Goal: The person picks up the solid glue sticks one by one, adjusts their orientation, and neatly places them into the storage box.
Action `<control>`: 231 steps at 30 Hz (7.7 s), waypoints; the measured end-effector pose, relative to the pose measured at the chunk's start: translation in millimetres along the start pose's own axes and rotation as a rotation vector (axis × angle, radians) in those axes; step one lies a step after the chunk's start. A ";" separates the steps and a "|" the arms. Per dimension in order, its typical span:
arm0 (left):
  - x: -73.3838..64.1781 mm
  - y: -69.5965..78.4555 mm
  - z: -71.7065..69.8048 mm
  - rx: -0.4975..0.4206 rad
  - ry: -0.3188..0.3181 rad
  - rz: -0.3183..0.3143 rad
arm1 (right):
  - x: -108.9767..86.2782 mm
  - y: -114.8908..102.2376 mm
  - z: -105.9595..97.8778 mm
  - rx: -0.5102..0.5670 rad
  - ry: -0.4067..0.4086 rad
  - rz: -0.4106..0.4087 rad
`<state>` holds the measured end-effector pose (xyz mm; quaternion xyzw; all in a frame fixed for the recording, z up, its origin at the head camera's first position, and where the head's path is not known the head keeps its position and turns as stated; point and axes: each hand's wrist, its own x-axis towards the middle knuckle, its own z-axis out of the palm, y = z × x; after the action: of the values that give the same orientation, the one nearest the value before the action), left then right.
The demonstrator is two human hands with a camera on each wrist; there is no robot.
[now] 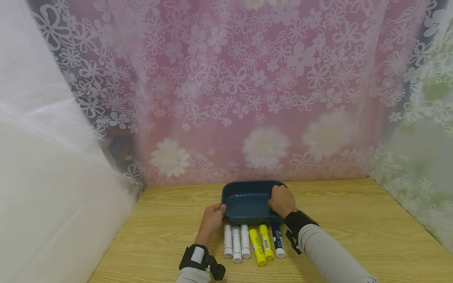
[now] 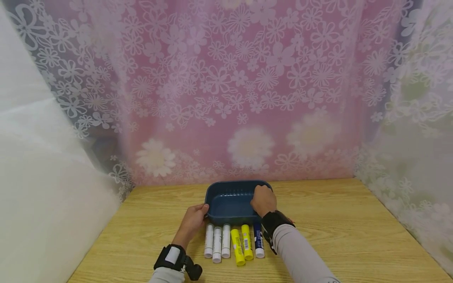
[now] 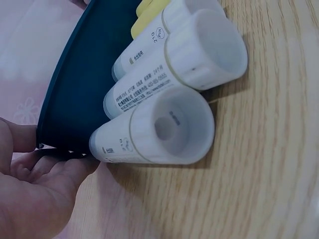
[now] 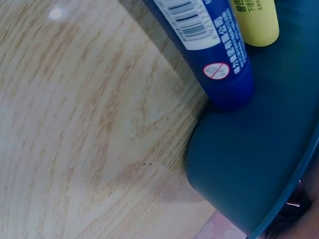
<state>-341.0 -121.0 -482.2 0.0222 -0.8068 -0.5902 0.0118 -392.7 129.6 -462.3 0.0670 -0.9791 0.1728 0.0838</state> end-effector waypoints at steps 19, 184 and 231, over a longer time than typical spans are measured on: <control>0.7 -1.4 -0.6 0.013 -0.017 0.027 | -1.2 -0.1 0.7 0.014 0.010 0.003; 4.2 -7.9 -5.9 -0.096 -0.115 -0.022 | -106.6 -15.4 -45.1 0.318 0.017 0.146; 2.9 -10.9 -3.6 -0.107 -0.113 -0.003 | -119.5 -19.9 -2.4 0.283 -0.210 0.270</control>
<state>-343.5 -127.8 -491.5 -0.0107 -0.7734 -0.6330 -0.0334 -272.5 124.2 -476.0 -0.0358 -0.9485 0.3103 -0.0529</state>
